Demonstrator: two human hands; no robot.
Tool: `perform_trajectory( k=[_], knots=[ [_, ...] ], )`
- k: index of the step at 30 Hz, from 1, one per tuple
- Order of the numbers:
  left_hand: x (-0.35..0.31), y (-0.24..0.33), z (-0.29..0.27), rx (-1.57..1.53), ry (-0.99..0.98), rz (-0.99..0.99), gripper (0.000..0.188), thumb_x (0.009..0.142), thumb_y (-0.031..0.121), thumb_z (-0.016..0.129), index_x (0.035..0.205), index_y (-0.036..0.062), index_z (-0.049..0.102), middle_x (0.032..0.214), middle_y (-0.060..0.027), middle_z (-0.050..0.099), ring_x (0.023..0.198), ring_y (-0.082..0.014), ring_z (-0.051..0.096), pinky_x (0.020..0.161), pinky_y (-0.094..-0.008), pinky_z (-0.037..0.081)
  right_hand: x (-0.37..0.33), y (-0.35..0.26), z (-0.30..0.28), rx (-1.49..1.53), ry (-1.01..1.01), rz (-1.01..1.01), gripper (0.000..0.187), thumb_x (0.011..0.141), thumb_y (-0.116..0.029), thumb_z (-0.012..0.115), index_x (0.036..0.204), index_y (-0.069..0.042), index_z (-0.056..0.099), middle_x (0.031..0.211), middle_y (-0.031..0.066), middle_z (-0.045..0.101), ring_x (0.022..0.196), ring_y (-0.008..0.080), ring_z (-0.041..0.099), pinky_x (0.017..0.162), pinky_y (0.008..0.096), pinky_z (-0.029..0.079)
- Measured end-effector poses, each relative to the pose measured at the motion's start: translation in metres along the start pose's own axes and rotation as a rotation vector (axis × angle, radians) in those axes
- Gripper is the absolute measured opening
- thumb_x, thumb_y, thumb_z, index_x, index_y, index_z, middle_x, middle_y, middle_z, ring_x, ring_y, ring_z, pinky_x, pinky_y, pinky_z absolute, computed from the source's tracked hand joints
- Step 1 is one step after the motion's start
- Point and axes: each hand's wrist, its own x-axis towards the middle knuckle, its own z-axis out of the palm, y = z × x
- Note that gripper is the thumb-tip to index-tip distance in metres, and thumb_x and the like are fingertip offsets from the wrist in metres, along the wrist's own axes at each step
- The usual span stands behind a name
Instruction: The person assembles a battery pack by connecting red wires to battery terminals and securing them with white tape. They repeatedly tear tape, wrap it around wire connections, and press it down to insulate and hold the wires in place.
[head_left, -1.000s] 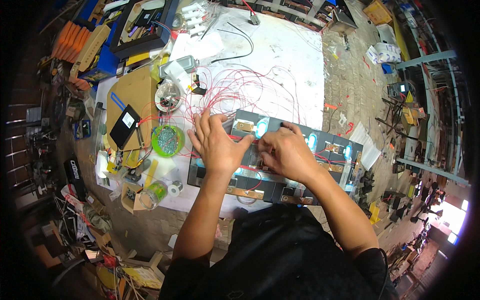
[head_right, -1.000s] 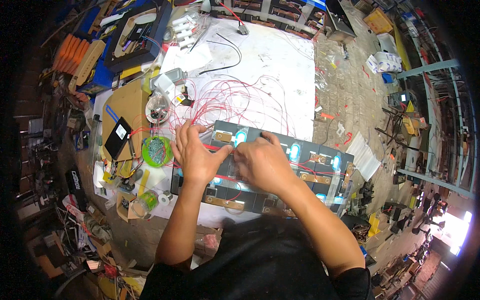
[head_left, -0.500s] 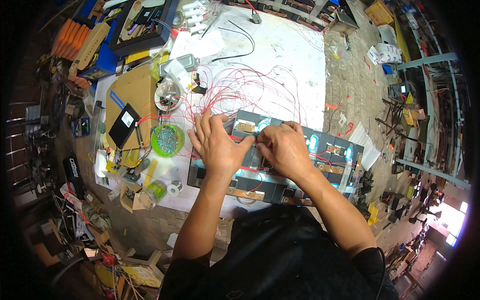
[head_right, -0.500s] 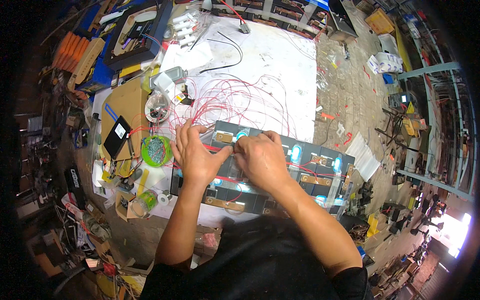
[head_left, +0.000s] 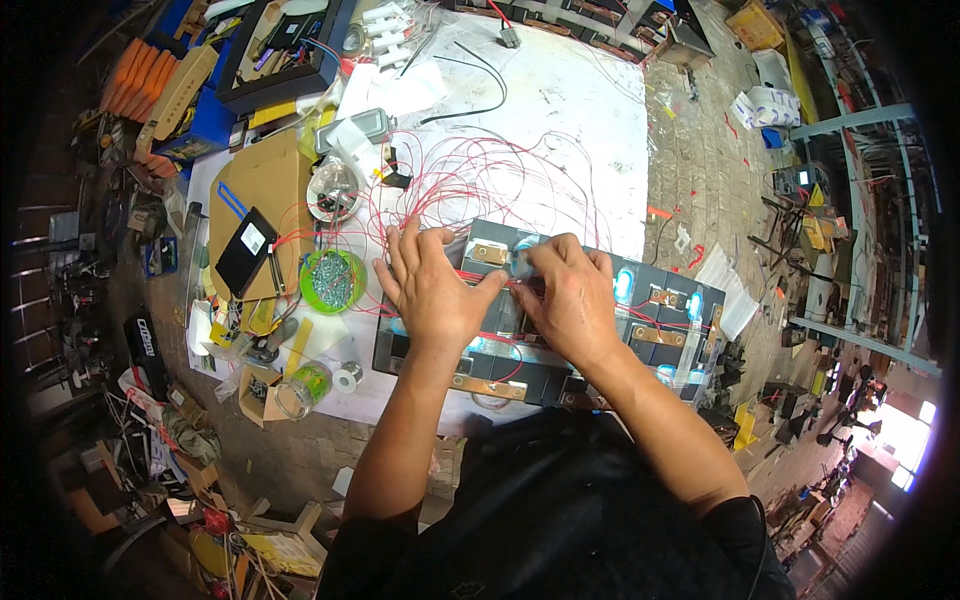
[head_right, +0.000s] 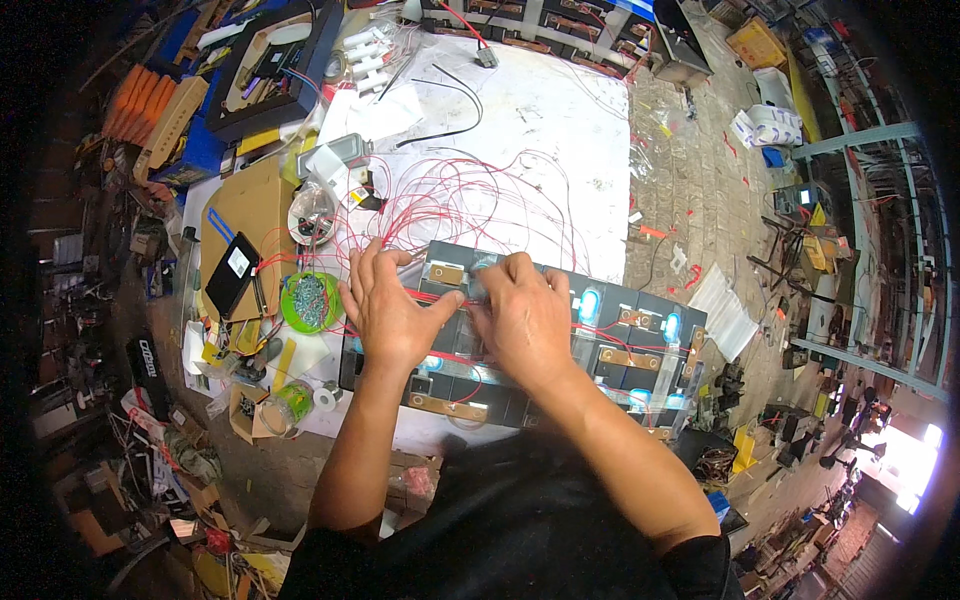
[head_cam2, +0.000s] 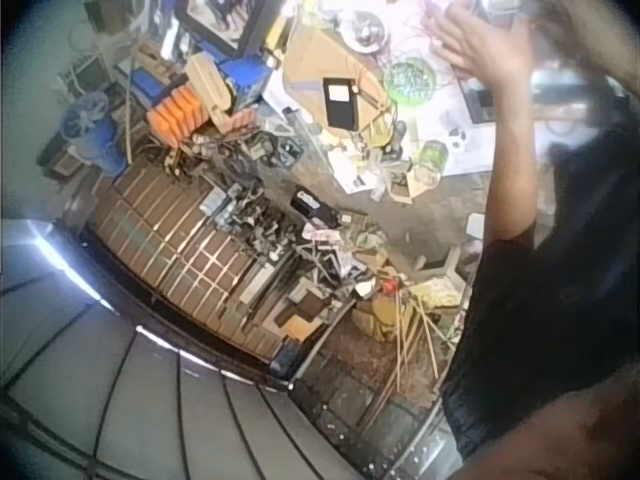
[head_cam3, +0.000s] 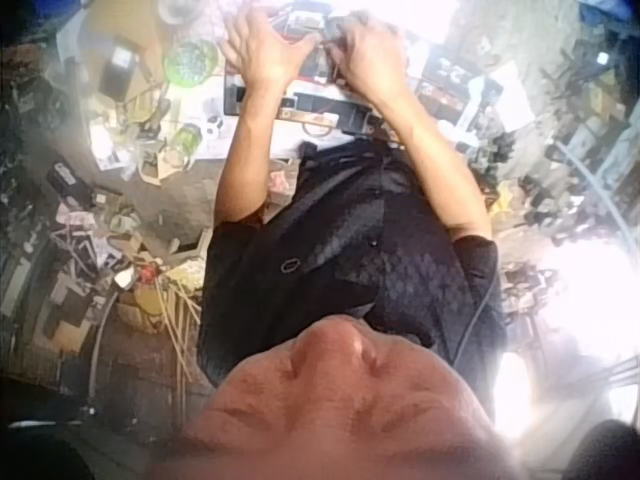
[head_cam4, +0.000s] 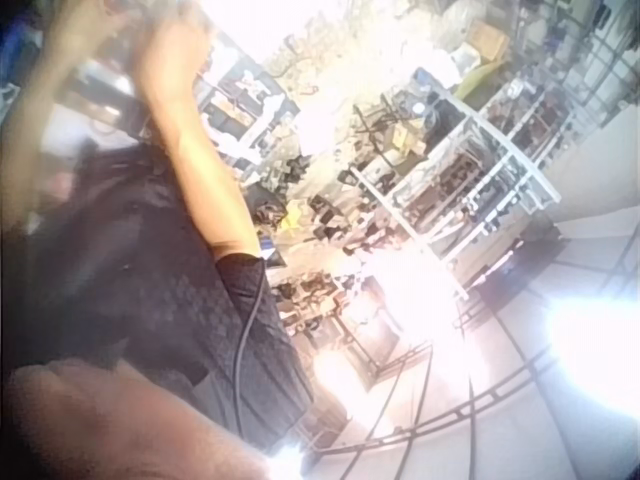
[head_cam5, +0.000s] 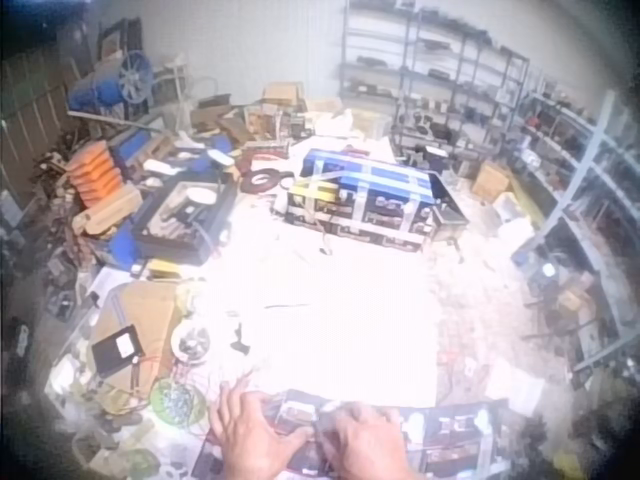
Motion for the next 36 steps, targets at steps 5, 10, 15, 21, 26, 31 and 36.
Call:
perform_trajectory(
  k=[5, 10, 15, 21, 26, 31, 36],
  knots=[
    [0.0, 0.001, 0.001, -0.003, -0.001, -0.004, 0.087, 0.07, 0.041, 0.1, 0.137, 0.0076, 0.055, 0.168, -0.0199, 0.041, 0.162, -0.0419, 0.027, 0.131, -0.0681, 0.012, 0.003, -0.004, 0.0, -0.008, -0.048, 0.159, 0.024, 0.082, -0.019, 0.091, 0.091, -0.01, 0.07, 0.099, 0.0074, 0.072, 0.094, 0.0293, 0.069, 0.094, 0.0443, 0.042],
    [-0.002, 0.001, -0.001, -0.004, -0.008, 0.005, 0.087, 0.072, 0.041, 0.099, 0.139, 0.0066, 0.055, 0.169, -0.0217, 0.04, 0.163, -0.0418, 0.026, 0.131, -0.0686, 0.011, 0.018, -0.004, -0.006, -0.03, -0.235, 0.306, 0.031, 0.079, -0.029, 0.094, 0.081, -0.012, 0.068, 0.077, 0.0065, 0.073, 0.079, 0.0309, 0.07, 0.094, 0.0464, 0.042],
    [-0.002, 0.0, 0.0, -0.011, -0.006, 0.005, 0.085, 0.073, 0.041, 0.098, 0.139, 0.0066, 0.055, 0.168, -0.0221, 0.04, 0.164, -0.0417, 0.025, 0.131, -0.0687, 0.011, 0.049, 0.011, -0.012, -0.085, -0.436, 0.433, 0.043, 0.067, -0.048, 0.099, 0.077, -0.014, 0.074, 0.075, 0.0062, 0.077, 0.077, 0.0294, 0.073, 0.096, 0.0487, 0.043],
    [-0.007, 0.01, -0.004, -0.004, 0.051, 0.012, 0.071, 0.077, 0.034, 0.096, 0.133, 0.0086, 0.06, 0.163, -0.0194, 0.046, 0.161, -0.0436, 0.029, 0.131, -0.0691, 0.012, 0.06, 0.004, -0.024, -0.093, -0.484, 0.49, 0.034, 0.074, -0.041, 0.095, 0.085, -0.013, 0.079, 0.086, 0.0078, 0.081, 0.088, 0.0282, 0.077, 0.099, 0.0481, 0.043],
    [-0.032, 0.015, 0.0, -0.015, 0.148, 0.319, 0.022, 0.091, 0.016, 0.082, 0.112, 0.0144, 0.077, 0.145, -0.0149, 0.062, 0.152, -0.0419, 0.044, 0.13, -0.0679, 0.017, 0.034, 0.026, -0.012, 0.037, -0.201, 0.295, 0.027, 0.091, -0.039, 0.083, 0.09, -0.012, 0.081, 0.078, 0.0081, 0.078, 0.076, 0.0269, 0.074, 0.088, 0.0458, 0.05],
    [-0.052, 0.012, 0.006, 0.198, 0.005, 0.564, 0.044, 0.095, 0.024, 0.074, 0.139, 0.0218, 0.077, 0.158, -0.0131, 0.058, 0.156, -0.0438, 0.042, 0.131, -0.0688, 0.017, -0.015, 0.037, -0.047, 0.306, 0.01, 0.297, 0.026, 0.097, -0.031, 0.075, 0.102, -0.006, 0.081, 0.069, 0.0137, 0.07, 0.064, 0.0327, 0.067, 0.075, 0.0452, 0.053],
    [-0.05, 0.01, 0.002, 0.262, -0.064, 0.57, 0.057, 0.096, 0.031, 0.069, 0.152, 0.0256, 0.068, 0.173, -0.0178, 0.045, 0.163, -0.0488, 0.03, 0.131, -0.0718, 0.011, -0.08, 0.048, -0.081, 0.504, -0.031, 0.345, 0.021, 0.098, -0.023, 0.077, 0.102, -0.002, 0.078, 0.062, 0.0065, 0.06, 0.057, 0.013, 0.055, 0.056, 0.0334, 0.045]
  ],
)
